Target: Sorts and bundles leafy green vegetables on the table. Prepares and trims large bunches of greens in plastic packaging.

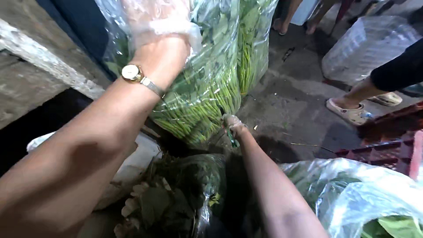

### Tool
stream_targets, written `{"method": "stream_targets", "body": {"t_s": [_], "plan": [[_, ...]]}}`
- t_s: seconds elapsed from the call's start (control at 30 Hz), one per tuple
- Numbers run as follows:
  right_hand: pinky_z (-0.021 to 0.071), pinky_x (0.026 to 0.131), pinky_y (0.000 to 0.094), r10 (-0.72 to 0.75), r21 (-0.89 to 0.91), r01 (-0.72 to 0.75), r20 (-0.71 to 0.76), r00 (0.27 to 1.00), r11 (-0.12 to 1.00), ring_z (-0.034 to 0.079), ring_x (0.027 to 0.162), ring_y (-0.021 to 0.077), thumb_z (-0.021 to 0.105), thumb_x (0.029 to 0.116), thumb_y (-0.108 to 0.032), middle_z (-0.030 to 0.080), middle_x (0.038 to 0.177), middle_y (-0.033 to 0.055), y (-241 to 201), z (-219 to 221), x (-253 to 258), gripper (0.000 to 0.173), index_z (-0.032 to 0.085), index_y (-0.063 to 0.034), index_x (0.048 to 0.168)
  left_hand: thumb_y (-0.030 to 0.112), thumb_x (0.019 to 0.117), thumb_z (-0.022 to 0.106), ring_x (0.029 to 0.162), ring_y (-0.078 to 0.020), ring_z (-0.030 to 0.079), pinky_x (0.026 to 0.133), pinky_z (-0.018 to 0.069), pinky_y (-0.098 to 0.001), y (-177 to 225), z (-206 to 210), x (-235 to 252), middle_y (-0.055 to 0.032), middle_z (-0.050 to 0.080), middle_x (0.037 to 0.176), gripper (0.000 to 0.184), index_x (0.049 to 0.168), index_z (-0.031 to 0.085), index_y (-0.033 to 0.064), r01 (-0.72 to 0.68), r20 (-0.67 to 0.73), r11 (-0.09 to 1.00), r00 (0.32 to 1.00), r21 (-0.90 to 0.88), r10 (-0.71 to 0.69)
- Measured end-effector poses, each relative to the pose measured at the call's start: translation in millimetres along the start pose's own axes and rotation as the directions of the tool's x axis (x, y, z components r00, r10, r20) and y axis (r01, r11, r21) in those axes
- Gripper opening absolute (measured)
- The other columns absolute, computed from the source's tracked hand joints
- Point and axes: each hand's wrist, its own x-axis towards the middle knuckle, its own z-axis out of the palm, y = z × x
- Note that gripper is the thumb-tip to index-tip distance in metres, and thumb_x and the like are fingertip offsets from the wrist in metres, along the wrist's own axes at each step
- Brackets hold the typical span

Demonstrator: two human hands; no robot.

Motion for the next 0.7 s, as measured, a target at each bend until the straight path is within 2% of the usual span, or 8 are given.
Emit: {"method": "stream_targets", "body": {"t_s": [0.17, 0.23, 0.33, 0.4, 0.53, 0.57, 0.63, 0.7], "plan": [[0.0451, 0.058, 0.0265, 0.036, 0.065, -0.032, -0.061, 0.997, 0.997, 0.049, 0.064, 0.0123, 0.040, 0.1117, -0.021, 0.054, 0.089, 0.0077, 10.4, 2.7, -13.6, 0.031, 0.057, -0.0009, 0.127, 0.022, 0.1012, 0.056, 0.109, -0.0518, 0.061, 0.085, 0.0480, -0.0676, 15.7, 0.6, -31.2, -0.0294, 0.062, 0.115, 0.025, 0.110, 0.067, 0.0017, -0.316, -0.027, 0.943, 0.949, -0.108, 0.315], [0.0452, 0.060, 0.0273, 0.036, 0.108, -0.026, -0.091, 0.995, 0.994, 0.049, 0.066, 0.0128, 0.038, 0.1123, -0.023, 0.053, 0.090, 0.0077, 16.7, -1.1, -23.4, 0.032, 0.055, -0.0010, 0.128, 0.017, 0.1044, 0.051, 0.120, -0.0486, 0.057, 0.095, 0.0487, -0.0621, 31.9, 11.8, -42.7, -0.0303, 0.056, 0.128, 0.030, 0.124, 0.059, -0.0047, -0.222, 0.100, 0.943, 0.962, -0.248, 0.253], [0.0434, 0.057, 0.0265, 0.015, 0.213, 0.013, -0.126, 0.992, 0.977, 0.048, 0.064, 0.0118, 0.040, 0.1123, -0.028, 0.055, 0.091, 0.0078, 29.7, -3.2, -23.3, 0.037, 0.053, -0.0040, 0.137, 0.032, 0.0991, 0.063, 0.113, -0.0453, 0.063, 0.089, 0.0510, -0.0615, 39.1, 22.1, -39.2, -0.0286, 0.060, 0.122, 0.052, 0.134, 0.047, -0.0023, 0.082, 0.317, 0.952, 0.948, -0.295, 0.017], [0.0441, 0.058, 0.0266, 0.023, 0.247, 0.006, -0.116, 0.993, 0.969, 0.048, 0.065, 0.0115, 0.041, 0.1119, -0.027, 0.053, 0.090, 0.0063, 36.7, -2.0, -19.6, 0.035, 0.053, -0.0053, 0.135, 0.039, 0.0961, 0.068, 0.112, -0.0486, 0.063, 0.088, 0.0500, -0.0648, 36.5, 22.1, -32.6, -0.0319, 0.061, 0.120, 0.066, 0.138, 0.042, -0.0048, 0.095, 0.393, 0.973, 0.920, -0.210, -0.005], [0.0467, 0.073, 0.0323, 0.037, -0.060, -0.042, -0.086, 0.996, 0.997, 0.052, 0.080, 0.0170, 0.039, 0.1120, -0.025, 0.055, 0.102, 0.0109, 32.6, 4.6, -4.6, 0.036, 0.057, -0.0011, 0.131, 0.034, 0.1094, 0.044, 0.117, -0.0507, 0.060, 0.093, 0.0435, -0.0706, 18.5, 17.2, -20.2, -0.0322, 0.063, 0.120, 0.043, 0.127, 0.059, -0.0033, -0.072, 0.338, 0.947, 0.924, -0.312, 0.181], [0.0482, 0.089, 0.0363, -0.004, -0.272, -0.010, -0.051, 0.999, 0.962, 0.058, 0.100, 0.0213, 0.039, 0.1116, -0.017, 0.060, 0.118, 0.0163, 27.0, 3.1, -1.6, 0.034, 0.056, 0.0015, 0.135, 0.032, 0.1100, 0.042, 0.119, -0.0475, 0.059, 0.096, 0.0425, -0.0683, 12.1, 15.3, -15.1, -0.0308, 0.062, 0.124, 0.043, 0.129, 0.059, -0.0026, -0.064, 0.278, 0.910, 0.941, -0.411, 0.192], [0.0377, 0.115, 0.0533, -0.025, -0.721, 0.097, 0.110, 0.994, 0.686, 0.049, 0.139, 0.0383, 0.049, 0.1054, -0.004, 0.052, 0.146, 0.0273, 7.9, -2.7, -2.0, 0.039, 0.051, 0.0074, 0.142, 0.026, 0.1090, 0.045, 0.103, -0.0254, 0.060, 0.092, 0.0460, -0.0447, -1.4, 23.0, -13.8, -0.0189, 0.063, 0.110, 0.034, 0.118, 0.062, -0.0025, -0.054, 0.110, 0.742, 0.979, -0.668, 0.170], [0.0376, 0.113, 0.0593, 0.005, -0.845, 0.109, 0.131, 0.991, 0.524, 0.047, 0.139, 0.0443, 0.056, 0.1019, -0.004, 0.052, 0.146, 0.0296, -6.0, -1.2, -1.8, 0.039, 0.054, 0.0090, 0.138, 0.022, 0.1068, 0.047, 0.076, 0.0016, 0.051, 0.071, 0.0446, -0.0172, -8.8, 38.0, -15.1, 0.0054, 0.053, 0.086, 0.017, 0.100, 0.058, 0.0103, -0.045, 0.024, 0.494, 0.991, -0.868, 0.133]]}}
